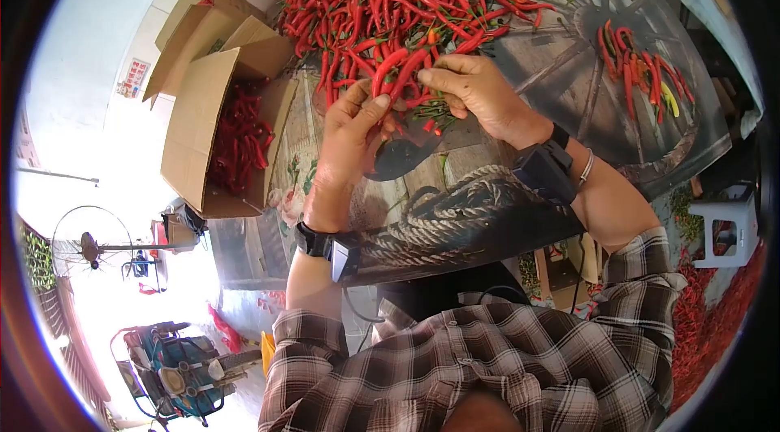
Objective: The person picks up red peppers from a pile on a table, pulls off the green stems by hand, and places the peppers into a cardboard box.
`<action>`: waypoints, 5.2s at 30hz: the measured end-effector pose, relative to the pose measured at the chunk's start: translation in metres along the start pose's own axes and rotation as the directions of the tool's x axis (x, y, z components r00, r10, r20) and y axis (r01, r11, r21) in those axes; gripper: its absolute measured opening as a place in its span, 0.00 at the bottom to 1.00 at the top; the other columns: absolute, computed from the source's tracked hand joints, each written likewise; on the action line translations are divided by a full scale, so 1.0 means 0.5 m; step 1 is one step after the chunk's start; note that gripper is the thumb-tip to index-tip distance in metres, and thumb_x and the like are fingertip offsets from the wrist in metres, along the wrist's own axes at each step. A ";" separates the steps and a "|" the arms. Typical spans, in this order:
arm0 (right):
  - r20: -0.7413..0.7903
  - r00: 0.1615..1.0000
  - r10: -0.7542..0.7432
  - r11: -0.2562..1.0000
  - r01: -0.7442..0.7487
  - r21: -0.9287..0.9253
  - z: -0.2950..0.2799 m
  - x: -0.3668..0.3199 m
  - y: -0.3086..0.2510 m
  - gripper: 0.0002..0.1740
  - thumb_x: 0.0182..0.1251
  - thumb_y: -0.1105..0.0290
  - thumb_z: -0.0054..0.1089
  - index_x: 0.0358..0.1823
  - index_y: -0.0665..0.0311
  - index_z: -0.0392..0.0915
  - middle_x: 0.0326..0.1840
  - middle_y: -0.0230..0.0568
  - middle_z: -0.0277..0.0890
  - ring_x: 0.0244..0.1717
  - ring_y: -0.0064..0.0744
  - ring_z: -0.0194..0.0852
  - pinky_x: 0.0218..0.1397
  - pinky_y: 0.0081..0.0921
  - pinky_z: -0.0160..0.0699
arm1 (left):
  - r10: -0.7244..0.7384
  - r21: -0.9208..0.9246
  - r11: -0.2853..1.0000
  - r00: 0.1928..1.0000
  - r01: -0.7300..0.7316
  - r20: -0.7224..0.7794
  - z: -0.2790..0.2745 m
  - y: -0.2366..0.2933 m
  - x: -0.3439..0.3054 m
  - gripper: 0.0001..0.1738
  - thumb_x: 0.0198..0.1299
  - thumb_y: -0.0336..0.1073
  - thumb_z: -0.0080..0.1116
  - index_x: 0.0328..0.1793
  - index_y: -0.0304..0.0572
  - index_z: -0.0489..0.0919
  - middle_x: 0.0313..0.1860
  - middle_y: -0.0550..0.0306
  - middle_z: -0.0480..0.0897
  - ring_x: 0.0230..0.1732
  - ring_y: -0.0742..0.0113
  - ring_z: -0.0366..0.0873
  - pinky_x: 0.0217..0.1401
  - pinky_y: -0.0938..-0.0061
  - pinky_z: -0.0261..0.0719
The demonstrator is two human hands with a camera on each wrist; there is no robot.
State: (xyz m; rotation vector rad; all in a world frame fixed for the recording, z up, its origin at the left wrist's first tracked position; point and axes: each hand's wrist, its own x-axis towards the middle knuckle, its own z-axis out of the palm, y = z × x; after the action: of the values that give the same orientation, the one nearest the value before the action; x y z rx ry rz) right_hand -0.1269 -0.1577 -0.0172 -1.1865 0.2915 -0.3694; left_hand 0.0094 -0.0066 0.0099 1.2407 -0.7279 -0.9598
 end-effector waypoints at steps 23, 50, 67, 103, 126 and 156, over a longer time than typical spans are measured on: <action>0.042 0.997 -0.071 0.996 0.073 -0.053 0.012 -0.006 -0.006 0.11 0.68 0.64 0.55 0.37 0.66 0.77 0.19 0.26 0.66 0.18 0.15 0.61 0.22 0.17 0.61 | -0.091 0.094 0.992 0.992 0.082 0.092 0.013 -0.013 -0.003 0.17 0.69 0.39 0.47 0.58 0.37 0.71 0.36 0.56 0.81 0.26 0.77 0.75 0.23 0.84 0.69; 0.134 0.988 -0.080 0.983 0.100 -0.152 0.022 -0.016 -0.011 0.11 0.65 0.67 0.58 0.41 0.68 0.76 0.30 0.31 0.75 0.25 0.14 0.69 0.27 0.15 0.68 | -0.089 0.356 0.931 0.996 0.085 -0.005 0.020 -0.016 -0.008 0.11 0.62 0.38 0.60 0.43 0.38 0.81 0.22 0.69 0.77 0.18 0.87 0.64 0.19 0.87 0.57; 0.057 0.994 -0.092 0.989 0.098 -0.107 0.021 -0.017 -0.016 0.07 0.66 0.68 0.58 0.38 0.65 0.76 0.21 0.20 0.62 0.18 0.08 0.51 0.19 0.13 0.48 | -0.040 0.318 0.948 0.996 0.013 0.078 0.025 -0.013 -0.012 0.11 0.63 0.37 0.58 0.46 0.37 0.80 0.24 0.67 0.78 0.19 0.86 0.63 0.20 0.87 0.57; 0.086 0.996 0.037 0.998 -0.041 0.039 0.014 -0.006 -0.008 0.08 0.68 0.65 0.56 0.36 0.64 0.74 0.22 0.21 0.64 0.17 0.11 0.56 0.18 0.13 0.54 | -0.051 0.268 0.963 0.996 0.028 0.077 0.021 -0.019 -0.013 0.13 0.65 0.38 0.56 0.49 0.37 0.80 0.27 0.65 0.79 0.19 0.87 0.61 0.20 0.88 0.55; 0.064 0.997 0.038 0.951 -0.056 0.304 -0.003 -0.006 -0.001 0.11 0.70 0.63 0.52 0.37 0.63 0.75 0.28 0.27 0.69 0.19 0.13 0.62 0.18 0.13 0.56 | -0.033 0.269 0.963 0.999 0.031 0.002 0.023 -0.021 -0.014 0.14 0.65 0.38 0.56 0.50 0.35 0.79 0.27 0.66 0.78 0.20 0.86 0.64 0.20 0.87 0.57; 0.088 0.972 -0.219 0.920 0.235 -0.314 0.016 -0.014 -0.016 0.05 0.64 0.71 0.56 0.34 0.66 0.75 0.24 0.25 0.69 0.22 0.10 0.59 0.23 0.14 0.60 | -0.298 0.328 0.910 0.950 0.253 0.095 0.019 -0.026 -0.006 0.11 0.67 0.41 0.52 0.42 0.41 0.78 0.22 0.68 0.77 0.15 0.87 0.59 0.16 0.89 0.53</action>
State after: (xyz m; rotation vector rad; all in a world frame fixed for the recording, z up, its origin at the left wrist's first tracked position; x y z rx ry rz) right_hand -0.1306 -0.1505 -0.0067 -1.5578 0.1726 -0.5067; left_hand -0.0027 -0.0084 -0.0007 1.5965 -0.8554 -1.2080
